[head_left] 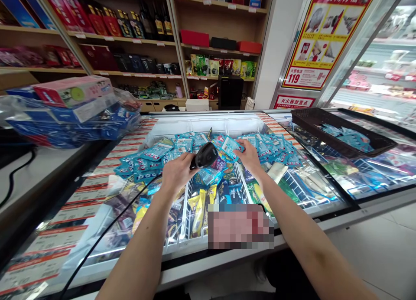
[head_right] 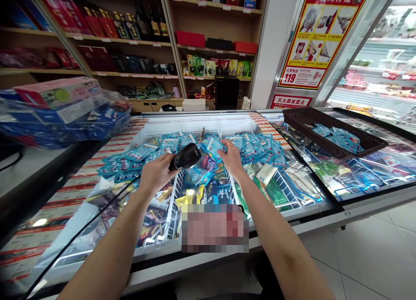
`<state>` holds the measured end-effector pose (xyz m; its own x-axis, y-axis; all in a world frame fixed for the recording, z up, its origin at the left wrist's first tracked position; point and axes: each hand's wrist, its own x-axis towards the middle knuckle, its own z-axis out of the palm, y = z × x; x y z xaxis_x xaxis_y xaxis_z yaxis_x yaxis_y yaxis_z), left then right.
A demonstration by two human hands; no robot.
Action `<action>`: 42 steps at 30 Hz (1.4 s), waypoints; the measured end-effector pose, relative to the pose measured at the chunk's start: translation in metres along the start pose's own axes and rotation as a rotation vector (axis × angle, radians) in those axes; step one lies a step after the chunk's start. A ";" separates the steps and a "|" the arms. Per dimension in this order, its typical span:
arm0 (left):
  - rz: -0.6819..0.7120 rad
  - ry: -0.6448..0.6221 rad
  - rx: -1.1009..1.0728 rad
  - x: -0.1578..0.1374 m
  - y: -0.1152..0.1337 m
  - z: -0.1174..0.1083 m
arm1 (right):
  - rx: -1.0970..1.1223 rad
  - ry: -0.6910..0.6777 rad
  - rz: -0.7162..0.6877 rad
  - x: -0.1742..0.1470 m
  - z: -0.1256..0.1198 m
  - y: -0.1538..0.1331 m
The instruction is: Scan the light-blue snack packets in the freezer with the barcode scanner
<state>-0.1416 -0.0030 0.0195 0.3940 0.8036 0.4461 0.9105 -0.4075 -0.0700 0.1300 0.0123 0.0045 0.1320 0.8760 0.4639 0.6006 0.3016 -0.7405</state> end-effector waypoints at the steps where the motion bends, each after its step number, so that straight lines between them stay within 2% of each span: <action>1: 0.013 0.002 0.001 0.000 0.002 0.000 | -0.006 0.001 -0.002 -0.003 -0.005 -0.002; 5: 0.044 0.019 -0.002 0.000 0.008 -0.002 | -0.005 0.023 -0.011 -0.014 -0.017 0.001; 9: 0.071 -0.024 0.006 0.000 0.010 -0.003 | 0.083 0.086 0.044 -0.016 -0.013 0.021; 13: 0.077 -0.037 0.017 0.001 0.011 -0.002 | 0.152 0.097 0.043 -0.012 -0.008 0.034; 22: 0.125 -0.016 0.043 0.005 0.015 0.002 | 0.137 0.093 0.066 -0.007 -0.004 0.039; 33: 0.117 -0.086 0.038 0.003 0.022 0.002 | 0.198 0.100 0.088 -0.005 -0.002 0.038; 42: 0.101 -0.023 0.014 0.005 0.014 0.007 | 0.163 0.099 0.106 -0.007 -0.001 0.039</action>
<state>-0.1265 -0.0018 0.0142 0.4866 0.7682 0.4160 0.8675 -0.4811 -0.1261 0.1533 0.0174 -0.0271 0.2693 0.8671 0.4190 0.4449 0.2739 -0.8527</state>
